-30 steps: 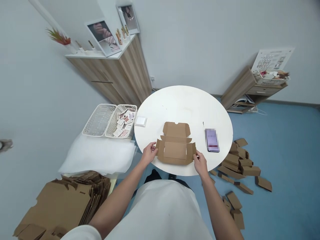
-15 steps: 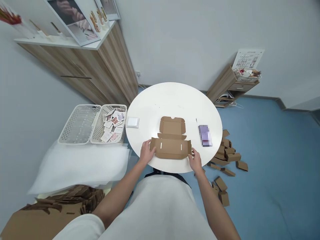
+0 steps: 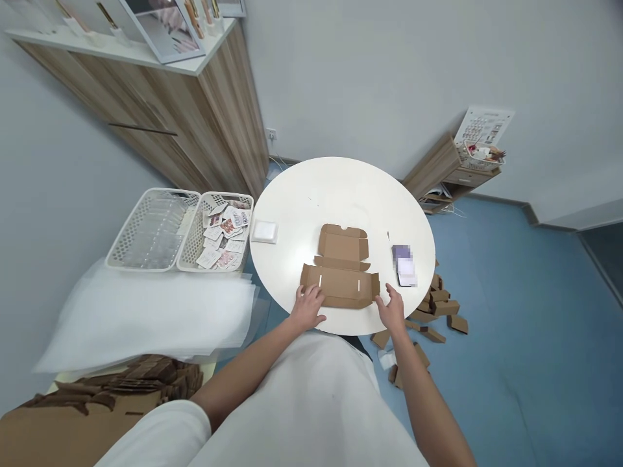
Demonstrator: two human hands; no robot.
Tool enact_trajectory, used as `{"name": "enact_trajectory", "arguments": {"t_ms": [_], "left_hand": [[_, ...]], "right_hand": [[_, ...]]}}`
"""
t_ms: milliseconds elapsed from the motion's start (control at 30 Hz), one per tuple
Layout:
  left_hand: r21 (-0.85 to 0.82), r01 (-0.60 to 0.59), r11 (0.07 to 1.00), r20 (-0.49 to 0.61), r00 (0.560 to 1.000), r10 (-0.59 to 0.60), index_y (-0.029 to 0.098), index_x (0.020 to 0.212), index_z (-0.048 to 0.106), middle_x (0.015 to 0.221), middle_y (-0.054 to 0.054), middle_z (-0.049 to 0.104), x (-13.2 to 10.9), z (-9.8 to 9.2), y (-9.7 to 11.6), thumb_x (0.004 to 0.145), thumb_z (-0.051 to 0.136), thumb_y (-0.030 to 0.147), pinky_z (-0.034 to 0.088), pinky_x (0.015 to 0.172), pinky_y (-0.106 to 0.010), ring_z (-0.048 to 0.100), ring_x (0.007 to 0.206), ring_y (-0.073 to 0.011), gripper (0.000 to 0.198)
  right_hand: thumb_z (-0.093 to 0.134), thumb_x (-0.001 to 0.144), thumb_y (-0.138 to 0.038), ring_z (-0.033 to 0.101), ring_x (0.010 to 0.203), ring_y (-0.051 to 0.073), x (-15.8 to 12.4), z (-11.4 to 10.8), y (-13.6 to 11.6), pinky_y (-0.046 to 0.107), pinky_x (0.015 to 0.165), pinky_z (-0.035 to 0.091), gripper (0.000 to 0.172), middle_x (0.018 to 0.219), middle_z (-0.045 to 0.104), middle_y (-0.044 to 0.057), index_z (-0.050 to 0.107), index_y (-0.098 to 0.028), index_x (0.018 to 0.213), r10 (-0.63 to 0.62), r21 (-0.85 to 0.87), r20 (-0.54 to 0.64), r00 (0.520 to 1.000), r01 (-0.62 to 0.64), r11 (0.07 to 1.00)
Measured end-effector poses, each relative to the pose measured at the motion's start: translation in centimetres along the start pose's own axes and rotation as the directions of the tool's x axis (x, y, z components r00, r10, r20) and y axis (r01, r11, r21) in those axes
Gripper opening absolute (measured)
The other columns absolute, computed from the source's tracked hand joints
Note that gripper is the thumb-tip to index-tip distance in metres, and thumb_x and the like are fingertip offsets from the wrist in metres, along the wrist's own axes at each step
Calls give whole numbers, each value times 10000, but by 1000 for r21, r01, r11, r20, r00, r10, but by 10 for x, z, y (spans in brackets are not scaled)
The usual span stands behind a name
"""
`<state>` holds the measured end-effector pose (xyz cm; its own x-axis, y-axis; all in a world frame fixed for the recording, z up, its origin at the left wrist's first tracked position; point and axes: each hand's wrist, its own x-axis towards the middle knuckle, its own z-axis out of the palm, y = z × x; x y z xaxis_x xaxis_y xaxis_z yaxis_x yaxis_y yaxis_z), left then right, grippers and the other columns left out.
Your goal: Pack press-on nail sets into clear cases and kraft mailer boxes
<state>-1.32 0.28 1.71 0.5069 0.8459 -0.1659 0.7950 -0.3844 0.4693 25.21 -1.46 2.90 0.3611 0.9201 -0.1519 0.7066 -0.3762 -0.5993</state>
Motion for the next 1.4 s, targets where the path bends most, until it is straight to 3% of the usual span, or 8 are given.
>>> {"name": "enact_trajectory", "arguments": {"t_ms": [200,400,667,967,1167,1233,1300,1400], "left_hand": [[45,22,999,53,998,-25,226,1154,471,1253,-123,441,13,2,5,637,666,363,73,1025,-535,290,1241,-314,569],[147,71,987,134,987,-91,208,1338,260,1433,-159,187,31,2,12,534,726,445,72,1026,-543,102,1318,-341,958],[224,128,966,224,958,-179,171,1393,62,1462,-173,6,55,-5,12,443,763,447,68,1032,-544,-72,1325,-350,1213],[257,106,961,210,964,-163,146,1395,-15,1458,-169,-62,67,-17,11,358,769,495,-9,1029,-556,-172,1297,-365,1347],[252,45,967,217,971,-102,113,1394,23,1460,-175,15,78,-24,4,350,751,531,-56,1016,-573,-157,1301,-373,1340],[245,29,969,210,974,-82,118,1393,62,1456,-176,65,80,-25,1,367,751,518,-54,1016,-575,-133,1308,-372,1298],[247,22,969,200,977,-73,128,1388,107,1449,-178,116,79,-25,-1,388,747,510,-45,1017,-577,-105,1313,-373,1247],[275,-8,961,191,981,-47,141,1375,166,1434,-180,176,73,-25,-2,393,747,499,-40,1018,-578,-60,1320,-372,1196]], "right_hand": [[473,746,-370,437,1133,260,43,-2,-19,420,942,338,579,1216,489,132,386,-159,1278,-39,23,93,995,37,999],[485,745,-413,457,1135,238,98,10,-36,386,897,378,597,1240,494,112,356,-209,1291,9,110,270,963,-40,993],[503,721,-345,569,787,167,146,41,-39,326,729,432,388,1036,601,66,529,-213,1085,-7,142,363,932,-48,989],[483,711,-270,543,626,144,139,36,-41,302,646,437,388,776,631,22,567,-196,1083,-72,159,416,906,6,987],[432,760,-260,565,866,189,125,26,-46,337,771,427,394,1003,615,62,536,-205,1137,-151,84,437,886,128,988],[459,762,-304,480,1072,249,113,24,-48,408,882,362,449,1185,528,95,483,-214,1201,-202,-11,374,905,222,975],[552,707,-397,271,1252,322,96,22,-49,504,973,218,603,1366,339,119,407,-227,1268,-278,-155,299,913,334,930],[628,600,-532,83,1324,323,65,23,-47,526,1013,93,880,1453,155,113,268,-231,1345,-428,-216,446,786,558,801]]}}
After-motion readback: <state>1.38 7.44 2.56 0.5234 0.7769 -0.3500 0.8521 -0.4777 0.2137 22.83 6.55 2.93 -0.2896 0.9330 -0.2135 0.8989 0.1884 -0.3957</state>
